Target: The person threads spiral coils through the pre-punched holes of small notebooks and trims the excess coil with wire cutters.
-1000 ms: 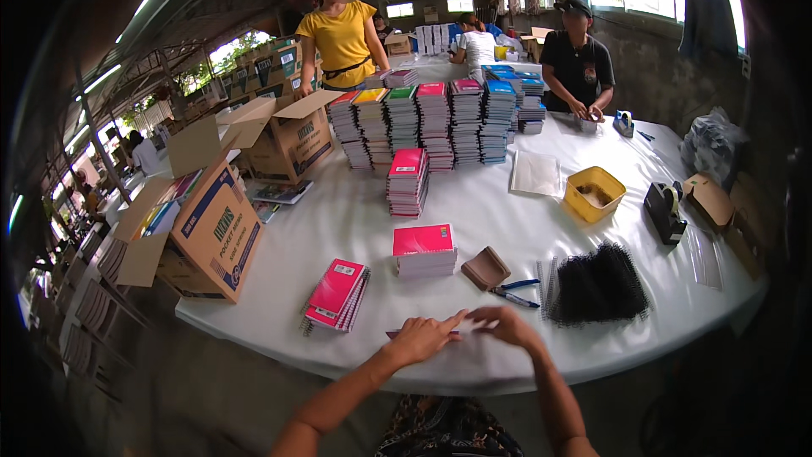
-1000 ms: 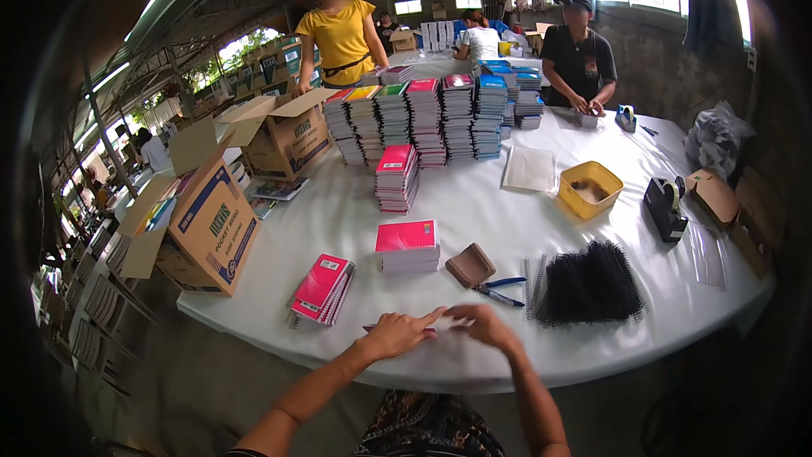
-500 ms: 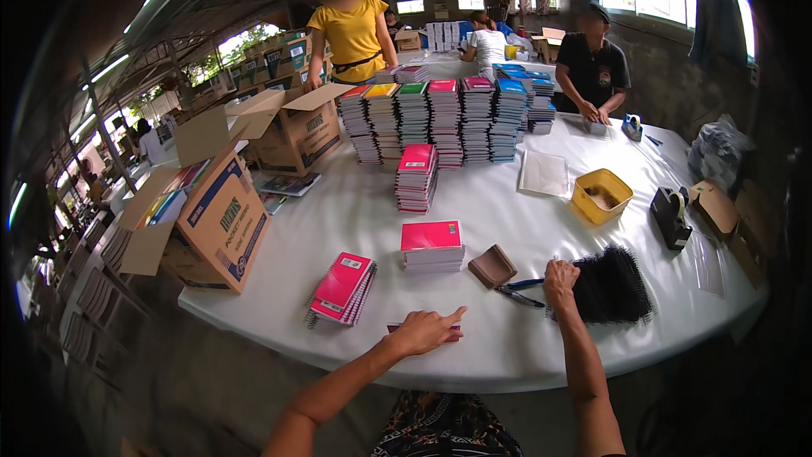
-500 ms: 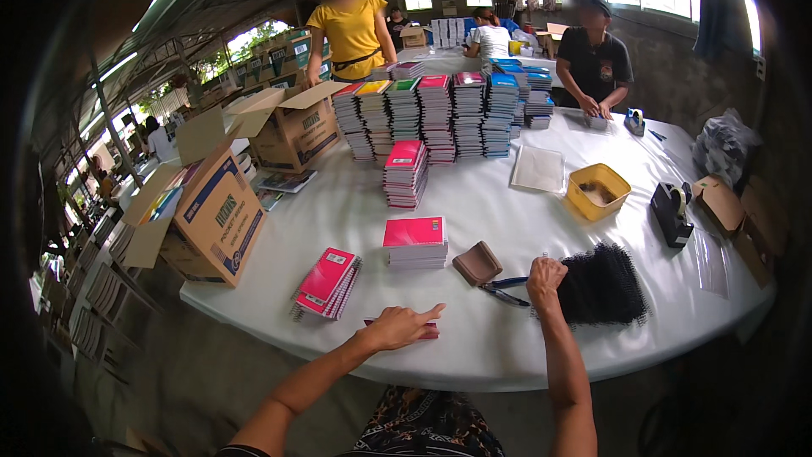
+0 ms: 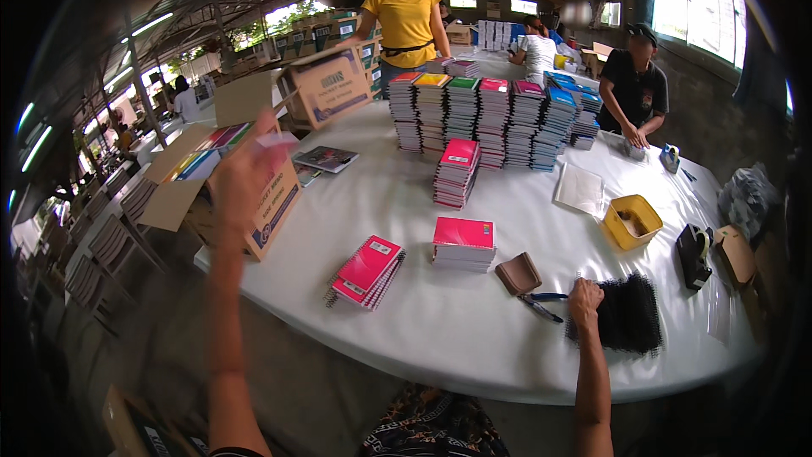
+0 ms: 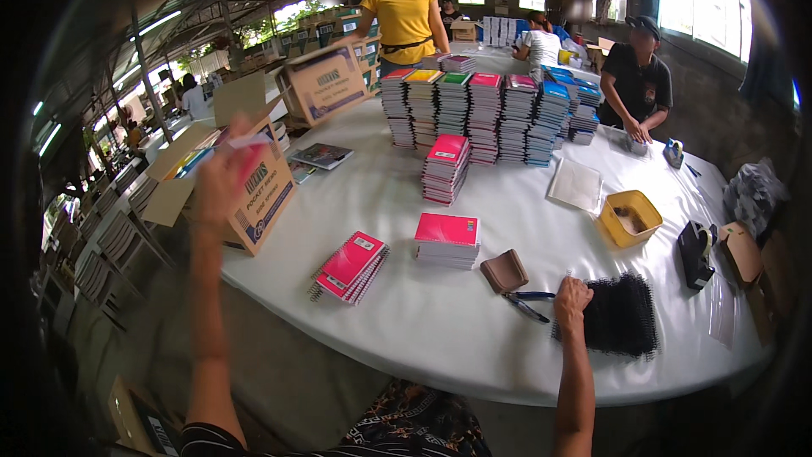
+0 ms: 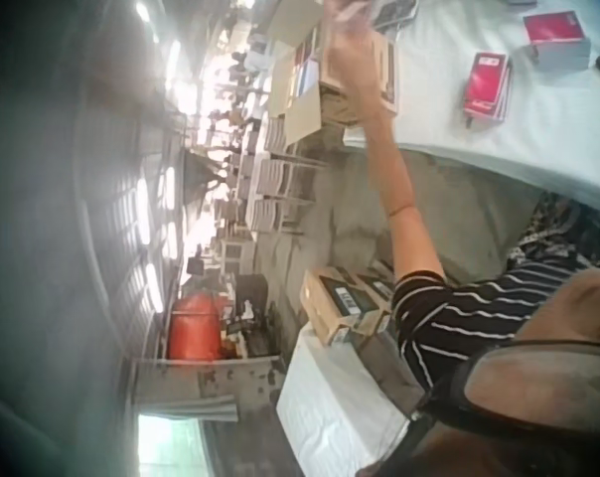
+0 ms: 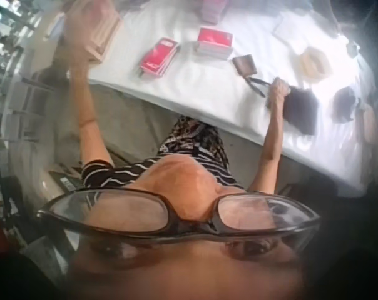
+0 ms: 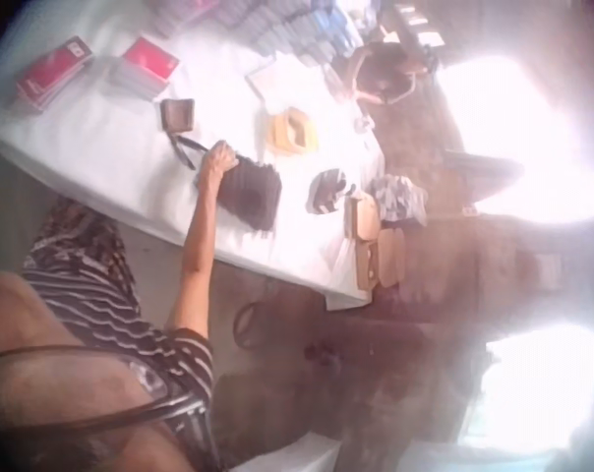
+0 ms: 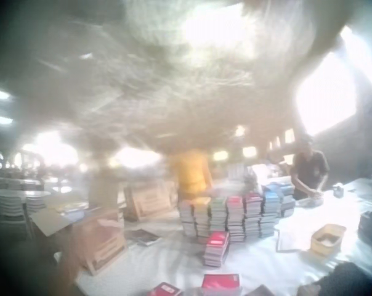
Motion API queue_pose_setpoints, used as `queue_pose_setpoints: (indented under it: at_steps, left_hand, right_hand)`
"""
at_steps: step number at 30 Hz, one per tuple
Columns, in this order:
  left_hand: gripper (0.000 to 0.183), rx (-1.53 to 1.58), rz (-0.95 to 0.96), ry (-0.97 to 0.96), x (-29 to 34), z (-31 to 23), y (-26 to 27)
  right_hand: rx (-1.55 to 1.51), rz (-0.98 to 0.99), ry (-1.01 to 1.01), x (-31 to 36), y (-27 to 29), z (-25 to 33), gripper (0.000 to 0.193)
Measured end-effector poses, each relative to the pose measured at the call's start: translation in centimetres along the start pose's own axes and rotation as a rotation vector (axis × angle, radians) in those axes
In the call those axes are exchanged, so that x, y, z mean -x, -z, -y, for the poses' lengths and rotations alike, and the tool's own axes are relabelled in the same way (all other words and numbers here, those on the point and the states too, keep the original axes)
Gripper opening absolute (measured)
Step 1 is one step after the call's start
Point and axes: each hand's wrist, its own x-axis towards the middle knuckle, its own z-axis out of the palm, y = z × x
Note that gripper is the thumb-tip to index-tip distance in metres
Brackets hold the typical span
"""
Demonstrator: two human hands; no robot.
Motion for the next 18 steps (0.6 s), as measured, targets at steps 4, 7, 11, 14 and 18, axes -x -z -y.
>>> queue_pose_setpoints:
  at_steps: [4,7,11,14,18]
  left_hand:
    - [0.043,-0.410,-0.061,0.361,-6.3,5.8,3.8]
    - [0.045,-0.767,-0.076,0.292,-8.4,17.6,6.2]
    - [0.044,-0.648,0.203,0.346,-5.3,22.9,-0.6]
    - [0.041,-0.801,0.324,0.131,-0.3,27.3,-1.0]
    - [0.041,-0.790,0.334,0.150,2.4,24.1,-8.0]
  right_hand:
    - [0.000,0.120,-0.048,-1.2,1.5,-1.6,0.015]
    - [-0.085,0.127,-0.034,-1.7,1.0,0.1,0.017]
    - [-0.033,0.084,-0.060,-1.2,1.0,-2.6,0.018]
    - [-0.116,0.067,-0.041,-2.1,0.0,-0.3,0.018]
    - [-0.045,0.073,-0.053,-1.0,1.3,-3.4,0.018]
